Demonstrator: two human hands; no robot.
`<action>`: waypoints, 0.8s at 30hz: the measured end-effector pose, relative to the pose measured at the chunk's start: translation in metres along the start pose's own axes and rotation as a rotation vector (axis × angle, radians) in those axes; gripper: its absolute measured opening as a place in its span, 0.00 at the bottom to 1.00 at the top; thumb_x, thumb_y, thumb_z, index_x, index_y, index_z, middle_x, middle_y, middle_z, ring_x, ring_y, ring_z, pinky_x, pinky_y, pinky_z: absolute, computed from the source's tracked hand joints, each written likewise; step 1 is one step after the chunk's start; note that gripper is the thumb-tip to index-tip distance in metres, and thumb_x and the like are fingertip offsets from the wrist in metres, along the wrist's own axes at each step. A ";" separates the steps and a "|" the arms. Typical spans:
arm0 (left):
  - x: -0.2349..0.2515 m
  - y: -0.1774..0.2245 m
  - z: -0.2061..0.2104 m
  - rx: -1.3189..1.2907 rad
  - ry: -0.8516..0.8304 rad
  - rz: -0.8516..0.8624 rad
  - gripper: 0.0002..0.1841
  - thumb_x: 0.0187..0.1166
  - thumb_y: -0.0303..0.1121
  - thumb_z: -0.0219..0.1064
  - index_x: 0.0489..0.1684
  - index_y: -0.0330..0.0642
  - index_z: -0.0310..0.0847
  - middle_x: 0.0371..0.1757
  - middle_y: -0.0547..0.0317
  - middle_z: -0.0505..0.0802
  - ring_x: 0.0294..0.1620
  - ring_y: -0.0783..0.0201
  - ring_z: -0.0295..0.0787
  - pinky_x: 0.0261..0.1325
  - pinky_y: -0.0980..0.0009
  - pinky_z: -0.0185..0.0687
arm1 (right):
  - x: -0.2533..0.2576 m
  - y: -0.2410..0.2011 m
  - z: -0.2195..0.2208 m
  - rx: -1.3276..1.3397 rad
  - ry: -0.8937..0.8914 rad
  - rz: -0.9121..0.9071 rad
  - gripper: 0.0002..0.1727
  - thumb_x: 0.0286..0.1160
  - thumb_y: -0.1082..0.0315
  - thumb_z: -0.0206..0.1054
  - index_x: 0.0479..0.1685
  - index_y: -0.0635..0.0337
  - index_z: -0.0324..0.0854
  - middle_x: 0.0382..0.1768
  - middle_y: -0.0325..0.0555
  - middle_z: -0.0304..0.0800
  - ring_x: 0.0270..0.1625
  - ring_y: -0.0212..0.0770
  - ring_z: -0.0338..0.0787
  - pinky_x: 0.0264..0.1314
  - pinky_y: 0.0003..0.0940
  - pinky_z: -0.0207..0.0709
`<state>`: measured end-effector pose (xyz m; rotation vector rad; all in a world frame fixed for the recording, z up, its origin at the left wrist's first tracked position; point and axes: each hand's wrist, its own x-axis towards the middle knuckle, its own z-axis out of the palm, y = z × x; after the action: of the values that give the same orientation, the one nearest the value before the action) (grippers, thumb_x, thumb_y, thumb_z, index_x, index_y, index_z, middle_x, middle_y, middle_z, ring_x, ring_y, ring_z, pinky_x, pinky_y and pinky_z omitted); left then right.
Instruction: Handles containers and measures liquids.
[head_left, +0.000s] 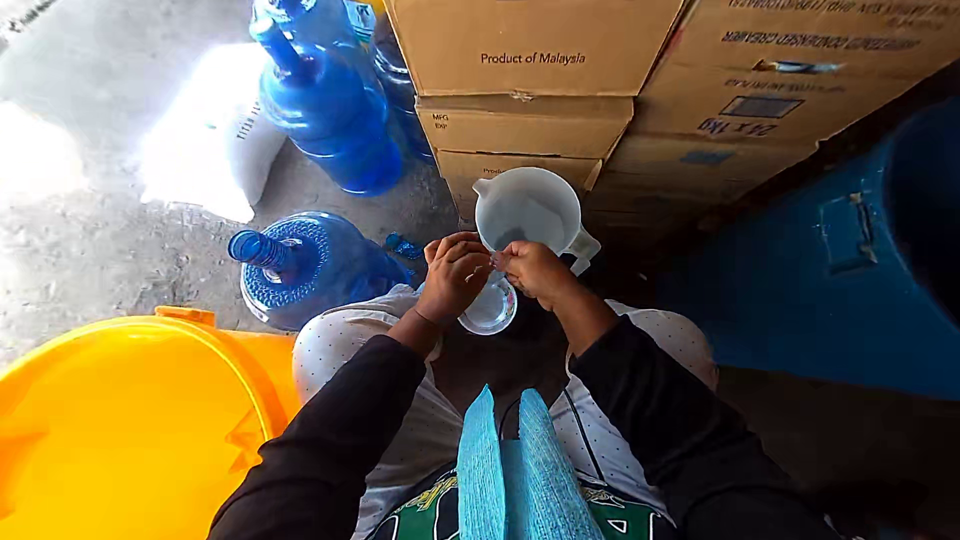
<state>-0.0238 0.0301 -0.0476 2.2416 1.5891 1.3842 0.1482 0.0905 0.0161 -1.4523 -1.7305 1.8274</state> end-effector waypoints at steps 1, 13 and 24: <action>0.000 0.000 0.001 -0.036 -0.003 -0.037 0.04 0.72 0.27 0.72 0.35 0.40 0.92 0.50 0.51 0.95 0.68 0.46 0.85 0.70 0.42 0.68 | 0.002 -0.002 -0.006 -0.008 -0.053 -0.038 0.14 0.90 0.61 0.60 0.41 0.64 0.78 0.14 0.36 0.65 0.12 0.27 0.59 0.16 0.21 0.53; 0.001 0.000 -0.017 -0.418 -0.148 -0.409 0.02 0.78 0.26 0.69 0.37 0.39 0.88 0.60 0.54 0.89 0.77 0.57 0.74 0.83 0.56 0.63 | 0.021 0.006 -0.010 -0.027 -0.218 -0.326 0.17 0.77 0.77 0.69 0.63 0.65 0.77 0.25 0.43 0.79 0.23 0.30 0.74 0.29 0.25 0.70; 0.001 -0.001 -0.009 -0.275 -0.123 -0.272 0.04 0.75 0.22 0.67 0.40 0.37 0.87 0.57 0.49 0.93 0.73 0.54 0.82 0.79 0.48 0.67 | 0.019 0.011 -0.004 0.003 -0.157 -0.333 0.07 0.77 0.75 0.71 0.44 0.66 0.78 0.24 0.42 0.80 0.21 0.28 0.75 0.28 0.23 0.71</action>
<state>-0.0306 0.0278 -0.0420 1.8397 1.4925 1.2757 0.1470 0.1034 -0.0020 -0.9672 -1.9047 1.7979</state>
